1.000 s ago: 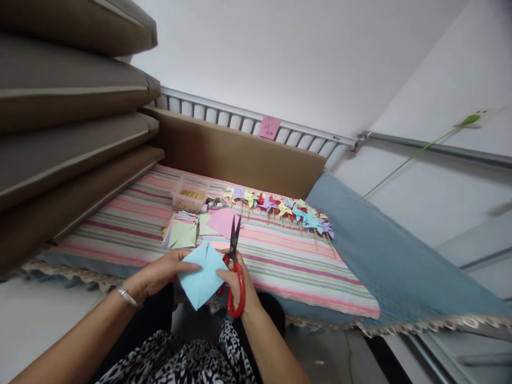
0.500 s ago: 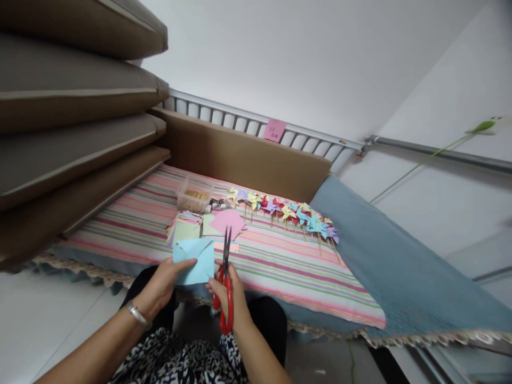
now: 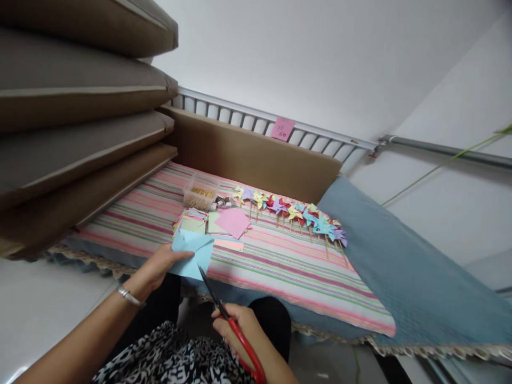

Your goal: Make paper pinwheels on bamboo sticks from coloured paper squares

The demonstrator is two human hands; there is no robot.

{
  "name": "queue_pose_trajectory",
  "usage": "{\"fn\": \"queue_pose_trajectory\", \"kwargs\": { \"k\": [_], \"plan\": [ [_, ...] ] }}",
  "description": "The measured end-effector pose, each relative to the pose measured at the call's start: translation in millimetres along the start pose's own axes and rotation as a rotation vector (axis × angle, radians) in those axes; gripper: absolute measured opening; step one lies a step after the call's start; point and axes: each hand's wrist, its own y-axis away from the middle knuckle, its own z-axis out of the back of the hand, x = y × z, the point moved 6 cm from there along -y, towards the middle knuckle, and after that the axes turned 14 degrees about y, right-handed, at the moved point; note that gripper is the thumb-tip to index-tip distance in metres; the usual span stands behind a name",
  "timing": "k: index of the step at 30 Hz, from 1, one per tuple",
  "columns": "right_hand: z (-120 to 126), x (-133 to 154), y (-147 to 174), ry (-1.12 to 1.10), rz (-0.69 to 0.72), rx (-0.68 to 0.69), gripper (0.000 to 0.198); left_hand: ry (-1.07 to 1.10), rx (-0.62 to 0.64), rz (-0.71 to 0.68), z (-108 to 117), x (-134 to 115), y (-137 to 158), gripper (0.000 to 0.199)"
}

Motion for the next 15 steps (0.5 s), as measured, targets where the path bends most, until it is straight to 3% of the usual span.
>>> {"fn": "queue_pose_trajectory", "kwargs": {
  "k": [15],
  "plan": [
    [3.0,8.2,-3.8,0.019,0.017,-0.094,0.021,0.019,0.001,0.022,-6.5,6.1,1.6,0.042]
  ]
}}
